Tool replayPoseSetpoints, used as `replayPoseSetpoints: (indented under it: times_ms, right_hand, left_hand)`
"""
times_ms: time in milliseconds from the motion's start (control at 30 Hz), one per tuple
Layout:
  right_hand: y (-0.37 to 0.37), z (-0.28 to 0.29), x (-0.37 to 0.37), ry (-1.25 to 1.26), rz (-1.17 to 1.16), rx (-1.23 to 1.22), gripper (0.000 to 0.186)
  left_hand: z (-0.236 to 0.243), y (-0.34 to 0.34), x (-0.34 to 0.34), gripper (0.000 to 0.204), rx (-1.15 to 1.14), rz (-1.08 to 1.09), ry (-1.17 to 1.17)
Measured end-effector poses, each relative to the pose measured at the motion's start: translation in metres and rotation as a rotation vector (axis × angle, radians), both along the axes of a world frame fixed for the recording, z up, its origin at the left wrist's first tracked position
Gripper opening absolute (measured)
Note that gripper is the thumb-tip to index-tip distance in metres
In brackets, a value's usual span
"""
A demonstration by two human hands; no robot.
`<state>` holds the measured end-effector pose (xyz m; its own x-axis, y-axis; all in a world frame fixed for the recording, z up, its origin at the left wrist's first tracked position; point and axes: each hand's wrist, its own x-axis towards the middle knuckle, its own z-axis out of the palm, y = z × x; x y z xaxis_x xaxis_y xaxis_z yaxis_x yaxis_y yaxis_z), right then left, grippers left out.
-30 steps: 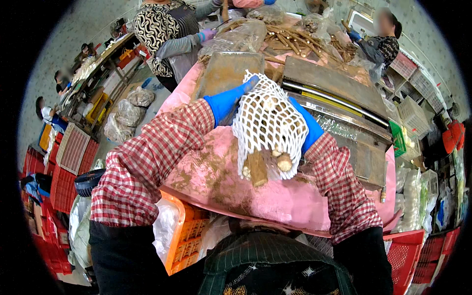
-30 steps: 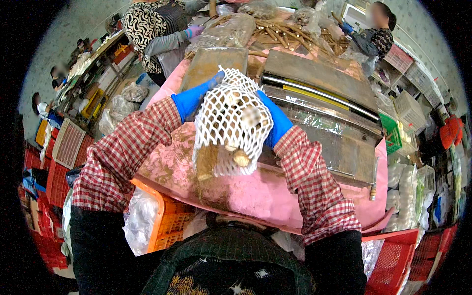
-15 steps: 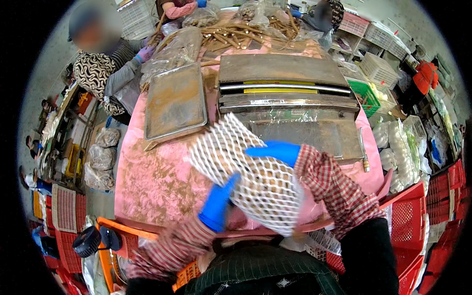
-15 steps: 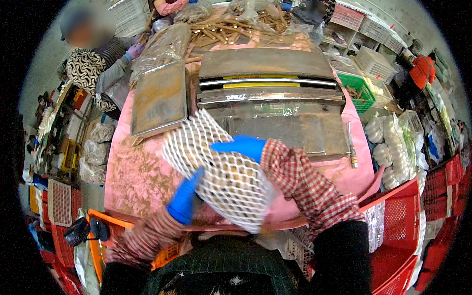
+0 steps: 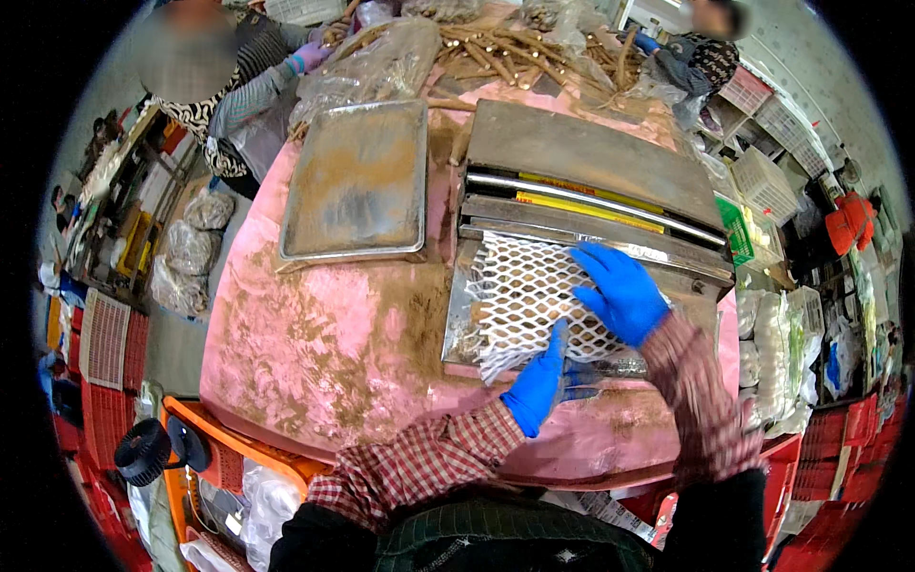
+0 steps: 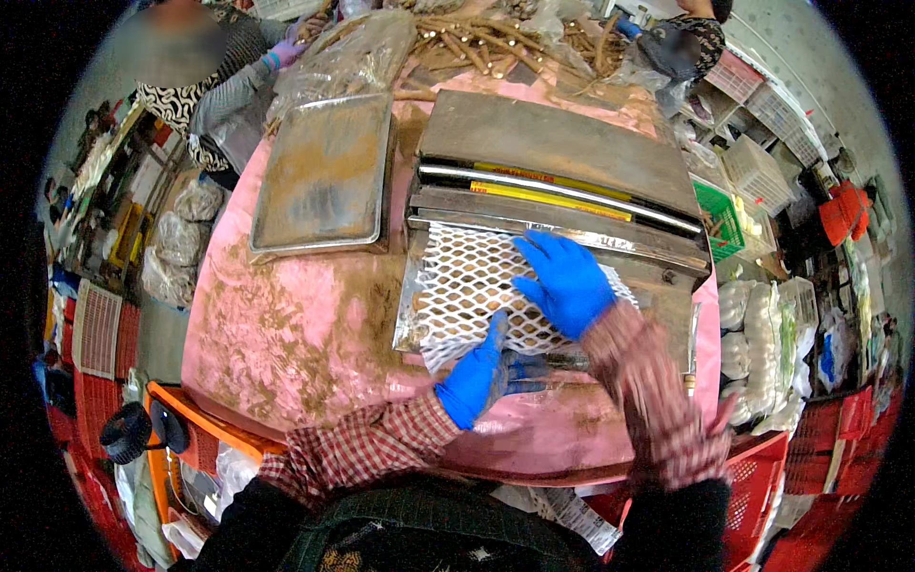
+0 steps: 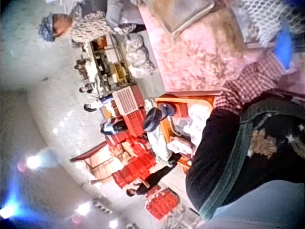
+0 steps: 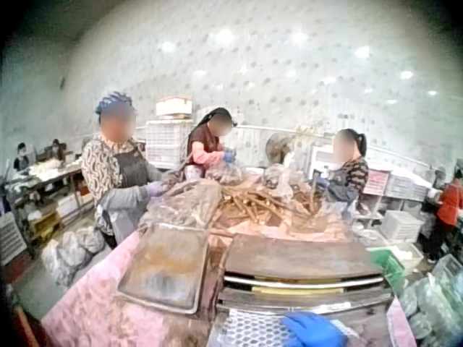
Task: The person uses a knife to trim the ends of long root vegetables and places them into a mesh bag. They then weigh the bag on a scale, apply a label, and place it into a red crate. The person repeats this process with multiple batches of vegetables.
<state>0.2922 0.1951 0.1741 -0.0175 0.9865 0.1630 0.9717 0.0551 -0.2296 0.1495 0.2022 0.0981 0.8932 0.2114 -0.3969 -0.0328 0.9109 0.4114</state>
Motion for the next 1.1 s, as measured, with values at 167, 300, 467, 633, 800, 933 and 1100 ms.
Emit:
replayPoseSetpoints:
  times_ms: [167,300,467,633,800,933,1100]
  right_hand:
    - [-0.051,-0.019,-0.021,-0.189,-0.129,-0.044,0.076]
    - [-0.050,-0.032,-0.018,-0.163,-0.166,0.082,0.077]
    - [-0.055,-0.032,-0.017,-0.231,-0.164,0.048,0.077]
    - [-0.057,-0.038,-0.024,-0.151,-0.216,0.103,0.080]
    - [-0.059,-0.034,-0.024,-0.148,-0.212,0.095,0.080]
    - [-0.095,-0.043,0.006,0.056,-0.344,0.328,0.068]
    - [-0.109,-0.091,0.046,0.960,-0.868,0.702,0.044]
  left_hand:
    - [0.001,0.017,-0.025,0.052,0.574,-0.137,0.087]
    - [0.020,0.020,-0.089,0.029,1.457,0.144,0.195]
    - [0.005,0.042,-0.072,0.050,1.451,0.753,0.315]
    - [-0.014,0.035,-0.027,0.047,1.294,0.745,0.187]
    - [-0.018,0.035,-0.025,0.049,1.031,0.623,0.183]
    - [-0.022,0.035,-0.024,0.040,0.930,0.719,0.220]
    - [-0.024,0.037,-0.024,0.032,0.832,0.704,0.226]
